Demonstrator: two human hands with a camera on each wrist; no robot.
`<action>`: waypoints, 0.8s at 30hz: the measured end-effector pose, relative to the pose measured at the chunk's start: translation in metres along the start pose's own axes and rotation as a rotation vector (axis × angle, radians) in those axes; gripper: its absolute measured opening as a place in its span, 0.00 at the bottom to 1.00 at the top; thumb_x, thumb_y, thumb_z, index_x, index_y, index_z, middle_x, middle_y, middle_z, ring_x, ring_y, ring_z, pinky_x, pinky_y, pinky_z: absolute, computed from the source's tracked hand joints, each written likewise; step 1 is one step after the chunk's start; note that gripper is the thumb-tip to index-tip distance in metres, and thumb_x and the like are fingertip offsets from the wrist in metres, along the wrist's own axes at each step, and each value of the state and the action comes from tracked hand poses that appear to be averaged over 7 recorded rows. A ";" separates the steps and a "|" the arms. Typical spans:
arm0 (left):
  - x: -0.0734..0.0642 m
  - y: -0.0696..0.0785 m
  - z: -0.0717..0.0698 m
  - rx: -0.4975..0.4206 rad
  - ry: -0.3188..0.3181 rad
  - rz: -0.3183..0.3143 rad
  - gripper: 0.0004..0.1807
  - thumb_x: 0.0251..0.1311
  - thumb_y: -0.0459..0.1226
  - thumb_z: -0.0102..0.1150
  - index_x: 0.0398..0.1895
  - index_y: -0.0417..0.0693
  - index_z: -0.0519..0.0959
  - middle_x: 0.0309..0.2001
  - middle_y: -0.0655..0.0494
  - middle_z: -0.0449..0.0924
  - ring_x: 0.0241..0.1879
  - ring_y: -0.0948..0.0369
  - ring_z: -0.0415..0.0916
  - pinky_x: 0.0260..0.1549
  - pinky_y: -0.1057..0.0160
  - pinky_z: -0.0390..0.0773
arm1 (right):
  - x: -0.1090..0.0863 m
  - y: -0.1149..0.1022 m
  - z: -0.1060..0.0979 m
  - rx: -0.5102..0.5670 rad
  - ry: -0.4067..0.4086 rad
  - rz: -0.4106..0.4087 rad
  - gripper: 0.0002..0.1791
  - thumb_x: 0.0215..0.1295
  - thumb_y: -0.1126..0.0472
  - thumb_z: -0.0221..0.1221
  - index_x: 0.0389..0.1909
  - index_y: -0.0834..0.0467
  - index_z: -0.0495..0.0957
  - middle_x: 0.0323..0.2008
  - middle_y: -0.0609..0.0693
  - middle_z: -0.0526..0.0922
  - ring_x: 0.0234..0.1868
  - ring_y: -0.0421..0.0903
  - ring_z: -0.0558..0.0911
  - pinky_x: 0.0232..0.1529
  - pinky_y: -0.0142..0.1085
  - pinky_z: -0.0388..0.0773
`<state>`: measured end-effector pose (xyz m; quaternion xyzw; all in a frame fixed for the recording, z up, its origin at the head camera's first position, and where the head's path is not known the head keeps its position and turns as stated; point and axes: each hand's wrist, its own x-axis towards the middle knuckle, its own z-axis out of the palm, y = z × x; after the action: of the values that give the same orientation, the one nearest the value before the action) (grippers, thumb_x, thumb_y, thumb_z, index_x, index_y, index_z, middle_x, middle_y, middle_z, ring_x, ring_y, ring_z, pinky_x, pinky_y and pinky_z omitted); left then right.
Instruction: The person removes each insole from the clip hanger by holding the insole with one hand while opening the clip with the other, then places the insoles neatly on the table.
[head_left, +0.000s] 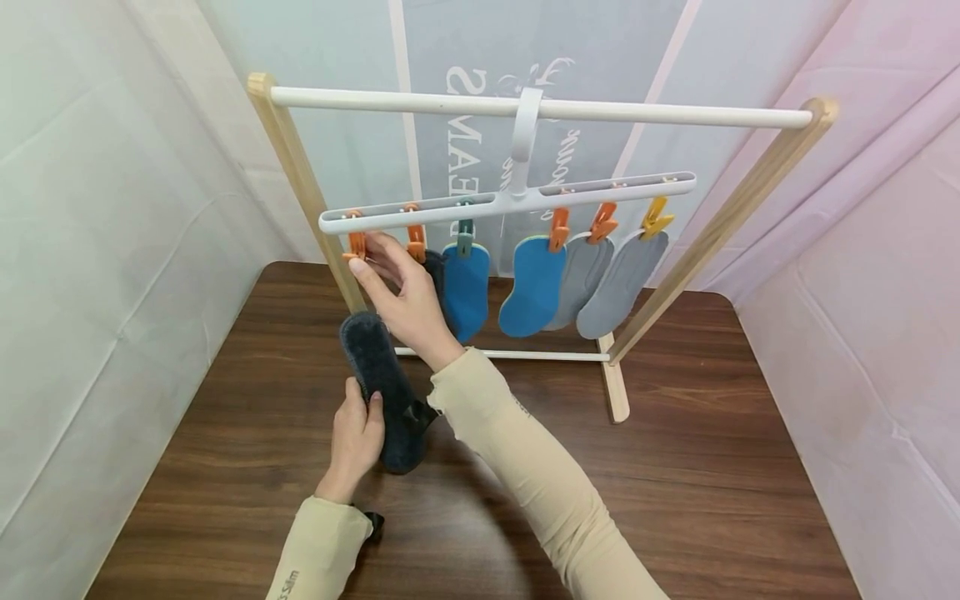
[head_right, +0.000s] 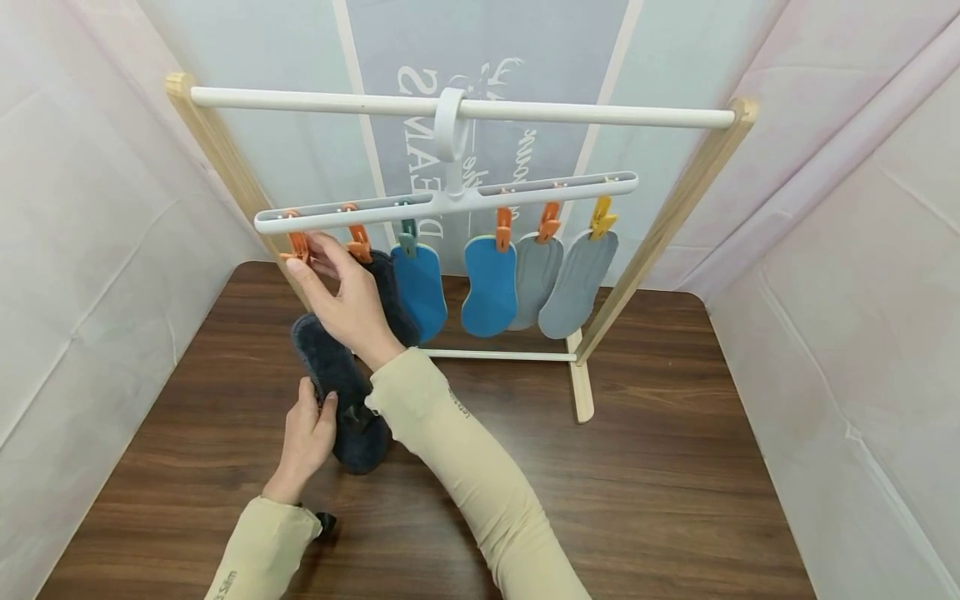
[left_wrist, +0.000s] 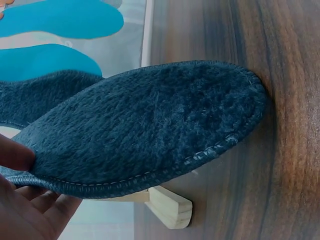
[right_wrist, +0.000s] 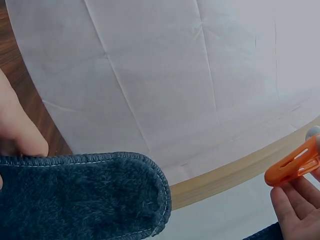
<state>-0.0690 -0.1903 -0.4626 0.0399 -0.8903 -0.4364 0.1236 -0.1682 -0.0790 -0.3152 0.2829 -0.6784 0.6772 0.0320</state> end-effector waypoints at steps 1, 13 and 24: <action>0.000 0.000 0.000 -0.006 -0.001 0.002 0.10 0.70 0.32 0.43 0.49 0.35 0.64 0.37 0.34 0.77 0.36 0.42 0.77 0.34 0.49 0.73 | -0.001 0.000 -0.001 0.002 0.000 0.007 0.26 0.71 0.66 0.52 0.68 0.64 0.61 0.66 0.61 0.67 0.66 0.52 0.70 0.63 0.27 0.67; -0.003 -0.003 0.007 -0.017 -0.063 -0.007 0.13 0.72 0.33 0.41 0.54 0.34 0.63 0.41 0.34 0.76 0.38 0.42 0.77 0.35 0.49 0.75 | -0.024 -0.014 -0.010 0.007 -0.017 -0.008 0.26 0.71 0.69 0.50 0.68 0.68 0.61 0.65 0.64 0.68 0.66 0.54 0.70 0.63 0.31 0.69; -0.006 -0.007 0.018 0.021 -0.123 -0.057 0.15 0.70 0.34 0.44 0.55 0.34 0.65 0.41 0.32 0.78 0.40 0.40 0.78 0.37 0.45 0.75 | -0.034 -0.009 -0.018 0.026 -0.017 -0.014 0.20 0.71 0.71 0.49 0.62 0.72 0.67 0.60 0.68 0.72 0.62 0.60 0.72 0.60 0.34 0.72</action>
<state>-0.0680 -0.1795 -0.4802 0.0397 -0.8992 -0.4321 0.0559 -0.1419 -0.0498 -0.3203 0.2937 -0.6679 0.6833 0.0275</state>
